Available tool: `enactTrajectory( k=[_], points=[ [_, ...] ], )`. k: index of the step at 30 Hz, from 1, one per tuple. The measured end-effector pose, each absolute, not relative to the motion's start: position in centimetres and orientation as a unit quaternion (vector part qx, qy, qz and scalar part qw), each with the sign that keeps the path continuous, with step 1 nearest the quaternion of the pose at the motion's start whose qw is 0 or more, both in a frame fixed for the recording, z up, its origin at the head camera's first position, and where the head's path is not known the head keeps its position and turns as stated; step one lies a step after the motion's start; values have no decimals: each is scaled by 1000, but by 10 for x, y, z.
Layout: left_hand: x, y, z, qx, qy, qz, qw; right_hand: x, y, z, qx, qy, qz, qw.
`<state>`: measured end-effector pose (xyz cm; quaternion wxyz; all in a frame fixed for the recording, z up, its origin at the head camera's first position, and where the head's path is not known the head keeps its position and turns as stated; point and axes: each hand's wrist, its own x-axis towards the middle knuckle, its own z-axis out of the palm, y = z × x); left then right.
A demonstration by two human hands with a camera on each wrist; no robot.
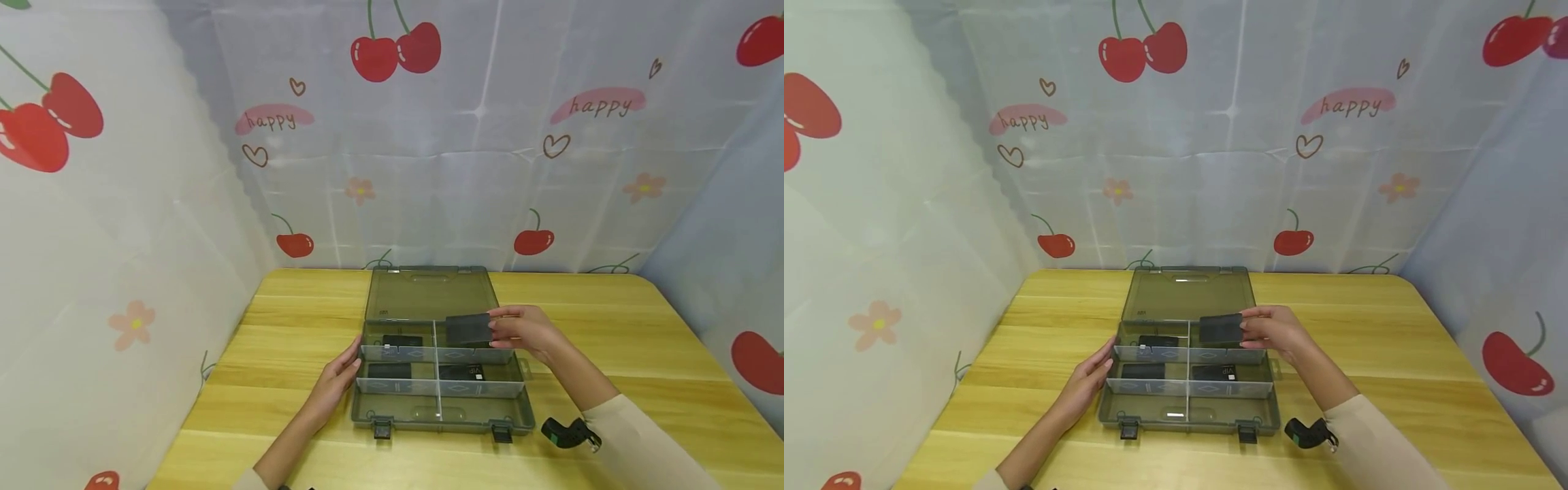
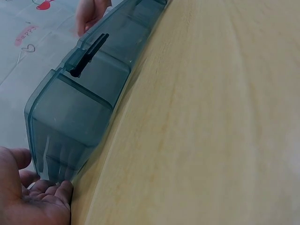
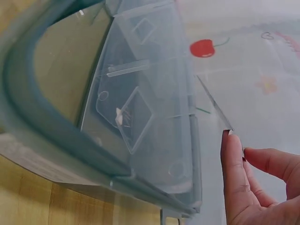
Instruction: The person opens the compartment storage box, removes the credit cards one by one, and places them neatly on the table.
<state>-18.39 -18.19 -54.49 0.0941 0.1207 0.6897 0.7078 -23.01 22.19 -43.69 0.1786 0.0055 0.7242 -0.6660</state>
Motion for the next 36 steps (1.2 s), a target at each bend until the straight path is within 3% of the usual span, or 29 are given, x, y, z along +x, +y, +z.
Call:
enactTrajectory(
  k=[36],
  points=[
    [-184,-183,-547,129,693,704,92,-214,268,-423,-12,705,-707,55]
  ],
)
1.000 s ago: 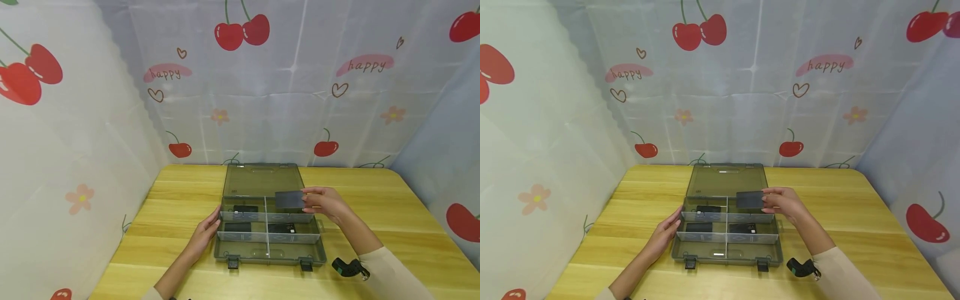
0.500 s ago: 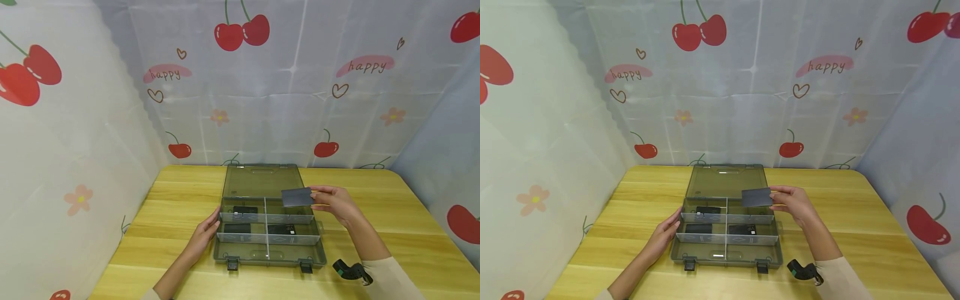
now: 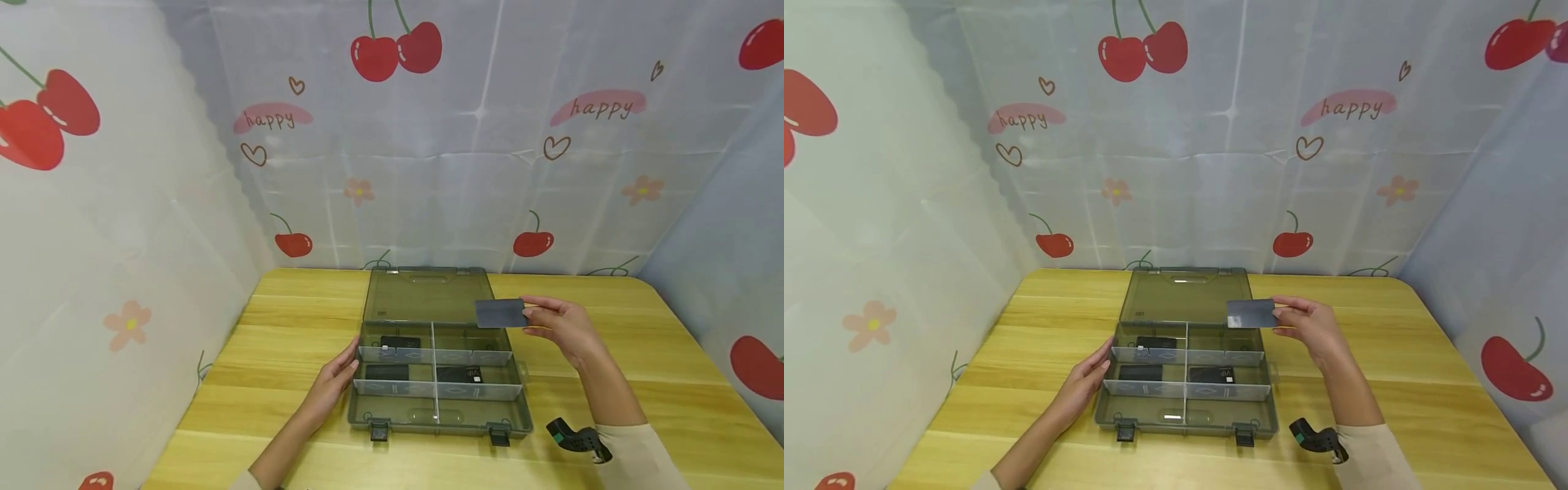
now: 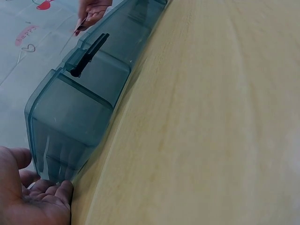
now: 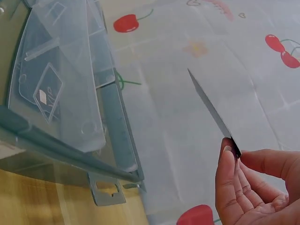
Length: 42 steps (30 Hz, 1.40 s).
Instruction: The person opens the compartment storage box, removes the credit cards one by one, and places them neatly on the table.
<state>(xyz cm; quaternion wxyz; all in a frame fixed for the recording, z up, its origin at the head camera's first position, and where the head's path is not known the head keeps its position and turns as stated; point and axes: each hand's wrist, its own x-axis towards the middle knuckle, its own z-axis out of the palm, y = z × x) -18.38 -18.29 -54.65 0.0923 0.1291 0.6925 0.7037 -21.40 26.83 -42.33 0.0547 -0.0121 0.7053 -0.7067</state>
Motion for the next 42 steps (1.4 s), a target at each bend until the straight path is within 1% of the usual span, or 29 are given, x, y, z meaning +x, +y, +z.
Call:
enactTrajectory(
  k=[15,23,30,42],
  points=[
    [-182,-180,-541,109,695,705,94,-213,287,-423,-5,687,-726,34],
    [-184,-181,-542,120,700,698,90,-215,297,-424,-16,686,-727,13],
    [-181,-182,-540,108,703,697,96,-217,309,-428,-13,668,-744,6],
    [-182,-182,-543,116,701,697,95,-218,325,-434,-6,640,-768,0]
  ],
)
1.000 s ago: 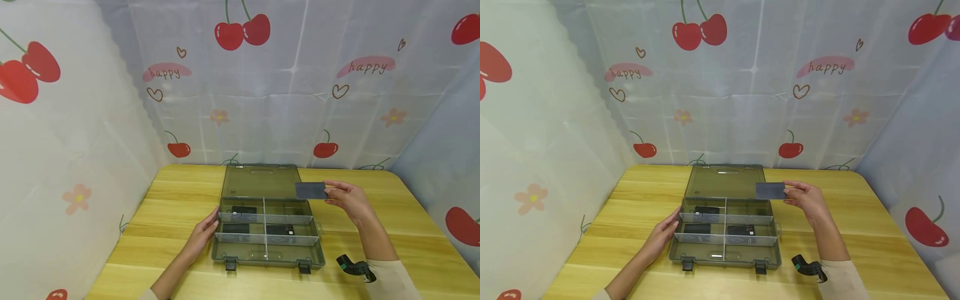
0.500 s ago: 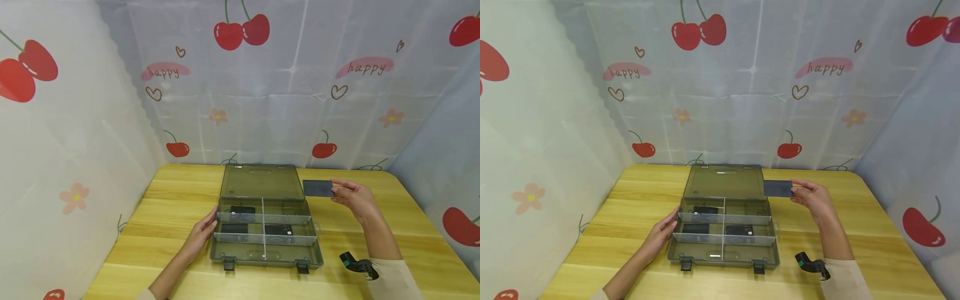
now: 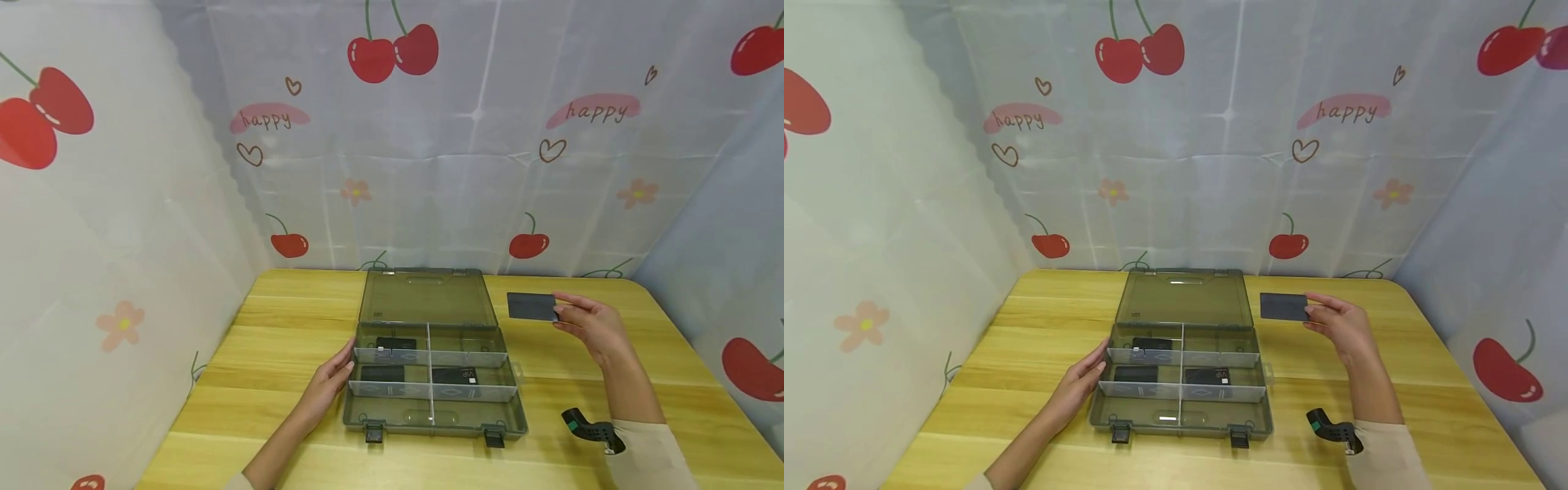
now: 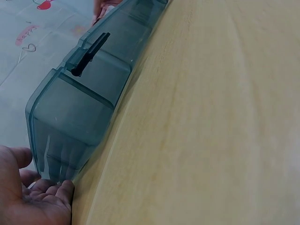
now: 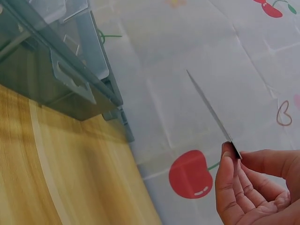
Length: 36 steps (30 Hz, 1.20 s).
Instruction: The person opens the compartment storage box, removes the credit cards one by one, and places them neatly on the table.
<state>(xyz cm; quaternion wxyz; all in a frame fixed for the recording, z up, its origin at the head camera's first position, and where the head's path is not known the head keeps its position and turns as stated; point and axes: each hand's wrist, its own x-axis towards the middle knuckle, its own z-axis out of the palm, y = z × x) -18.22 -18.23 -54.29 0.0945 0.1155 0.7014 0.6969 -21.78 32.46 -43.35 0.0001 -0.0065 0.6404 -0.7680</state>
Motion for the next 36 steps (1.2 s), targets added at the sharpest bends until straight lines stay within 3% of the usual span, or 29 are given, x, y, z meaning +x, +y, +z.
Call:
enactTrajectory(
  k=[36],
  points=[
    [-181,-182,-540,109,703,696,97,-227,359,-466,83,626,-775,27]
  ],
)
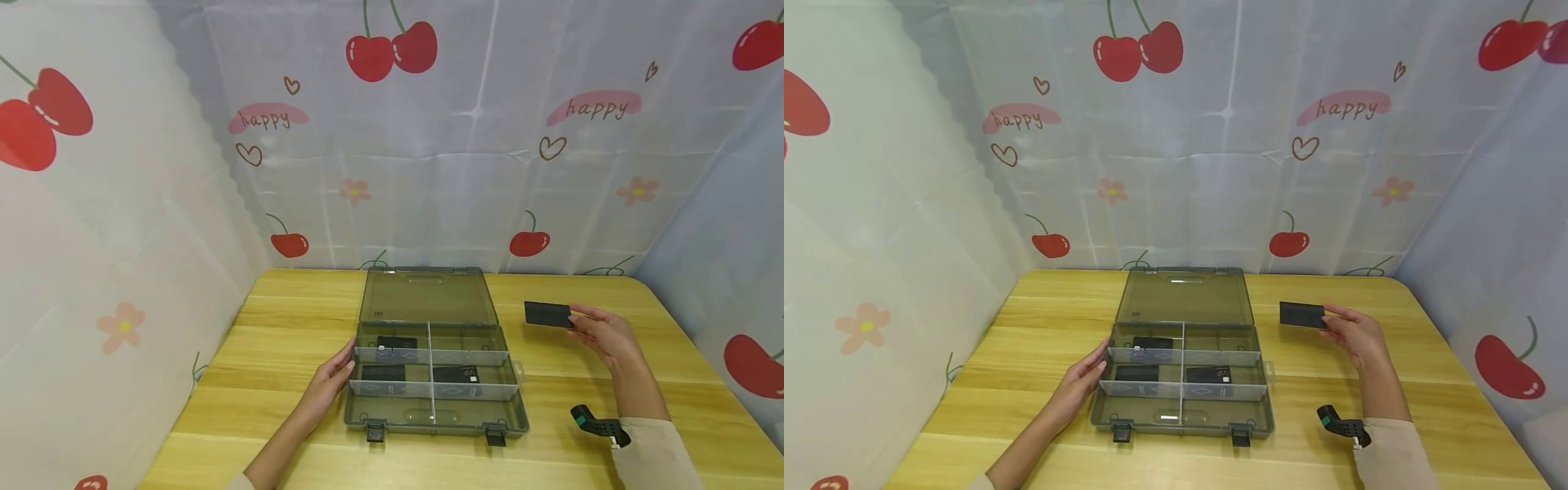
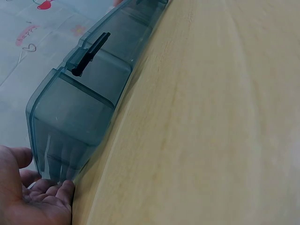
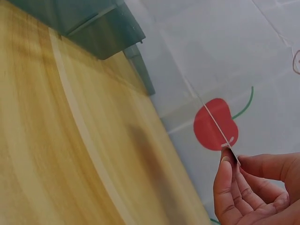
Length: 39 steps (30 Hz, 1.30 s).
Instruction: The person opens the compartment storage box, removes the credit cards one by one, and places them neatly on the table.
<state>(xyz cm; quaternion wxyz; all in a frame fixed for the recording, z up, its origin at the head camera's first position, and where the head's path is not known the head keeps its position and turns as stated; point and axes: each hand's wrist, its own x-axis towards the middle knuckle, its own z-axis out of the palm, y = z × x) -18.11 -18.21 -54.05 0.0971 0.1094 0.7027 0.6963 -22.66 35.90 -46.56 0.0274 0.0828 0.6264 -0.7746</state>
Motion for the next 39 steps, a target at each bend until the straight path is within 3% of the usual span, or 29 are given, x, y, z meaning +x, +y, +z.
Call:
enactTrajectory(
  k=[39],
  points=[
    [-182,-183,-543,119,706,692,90,-232,377,-506,125,671,-731,25]
  ],
)
